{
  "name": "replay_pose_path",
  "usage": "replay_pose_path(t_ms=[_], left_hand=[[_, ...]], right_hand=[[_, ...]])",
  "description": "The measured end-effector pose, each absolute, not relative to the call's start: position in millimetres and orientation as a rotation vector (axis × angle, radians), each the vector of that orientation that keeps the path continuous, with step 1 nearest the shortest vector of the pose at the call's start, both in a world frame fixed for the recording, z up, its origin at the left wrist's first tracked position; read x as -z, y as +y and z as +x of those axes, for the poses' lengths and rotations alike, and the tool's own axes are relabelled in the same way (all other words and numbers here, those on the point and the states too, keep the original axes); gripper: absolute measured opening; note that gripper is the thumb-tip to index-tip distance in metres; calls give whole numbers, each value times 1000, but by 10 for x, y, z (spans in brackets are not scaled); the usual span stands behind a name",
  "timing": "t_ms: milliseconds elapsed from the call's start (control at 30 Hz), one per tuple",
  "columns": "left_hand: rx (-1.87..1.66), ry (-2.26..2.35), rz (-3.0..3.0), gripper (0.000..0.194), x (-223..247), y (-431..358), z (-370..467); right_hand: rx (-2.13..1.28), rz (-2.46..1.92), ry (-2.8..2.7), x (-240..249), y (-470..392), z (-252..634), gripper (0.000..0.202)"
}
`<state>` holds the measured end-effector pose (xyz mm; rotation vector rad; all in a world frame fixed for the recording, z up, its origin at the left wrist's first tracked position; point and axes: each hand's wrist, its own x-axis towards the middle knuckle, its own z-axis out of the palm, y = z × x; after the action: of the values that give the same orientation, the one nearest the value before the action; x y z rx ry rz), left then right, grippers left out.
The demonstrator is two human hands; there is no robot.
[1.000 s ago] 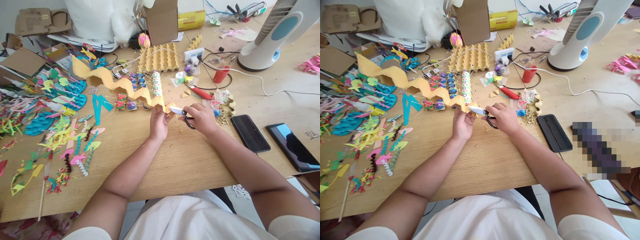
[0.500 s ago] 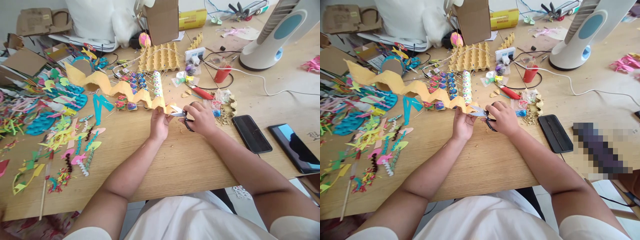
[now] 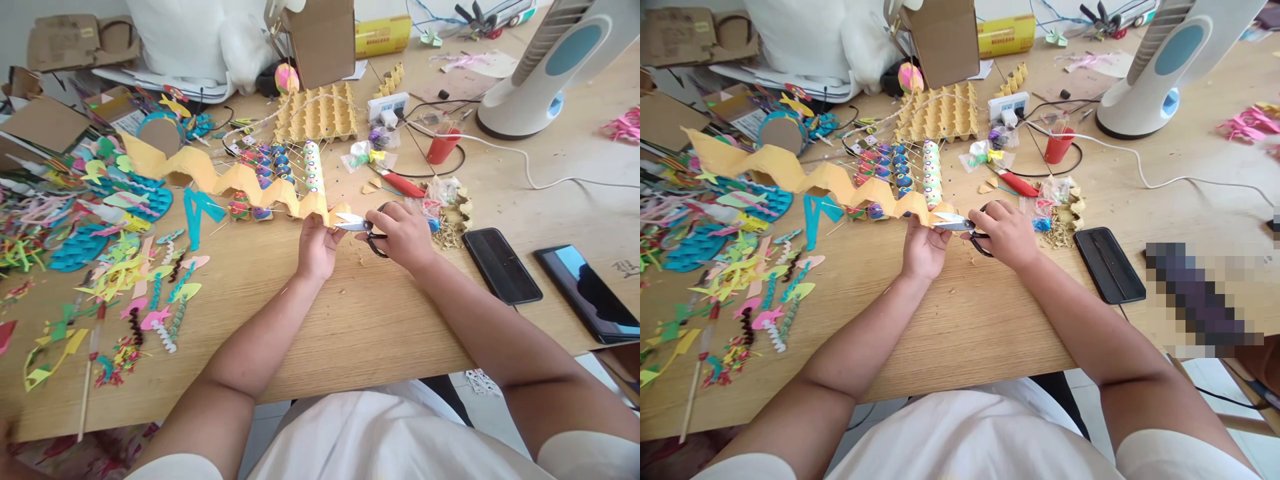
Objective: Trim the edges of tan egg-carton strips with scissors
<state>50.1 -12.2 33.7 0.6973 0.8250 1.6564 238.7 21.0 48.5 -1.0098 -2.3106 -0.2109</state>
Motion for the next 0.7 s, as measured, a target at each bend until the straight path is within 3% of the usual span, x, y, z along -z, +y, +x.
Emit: replay_pose_path(t_ms=[300, 700], left_hand=[[-1662, 785, 682, 25, -338, -115, 495], [-1649, 789, 708, 26, -353, -120, 504]], right_hand=[[291, -1004, -2314, -499, 221, 2401, 56], [-89, -1070, -2101, -426, 239, 2366, 61]])
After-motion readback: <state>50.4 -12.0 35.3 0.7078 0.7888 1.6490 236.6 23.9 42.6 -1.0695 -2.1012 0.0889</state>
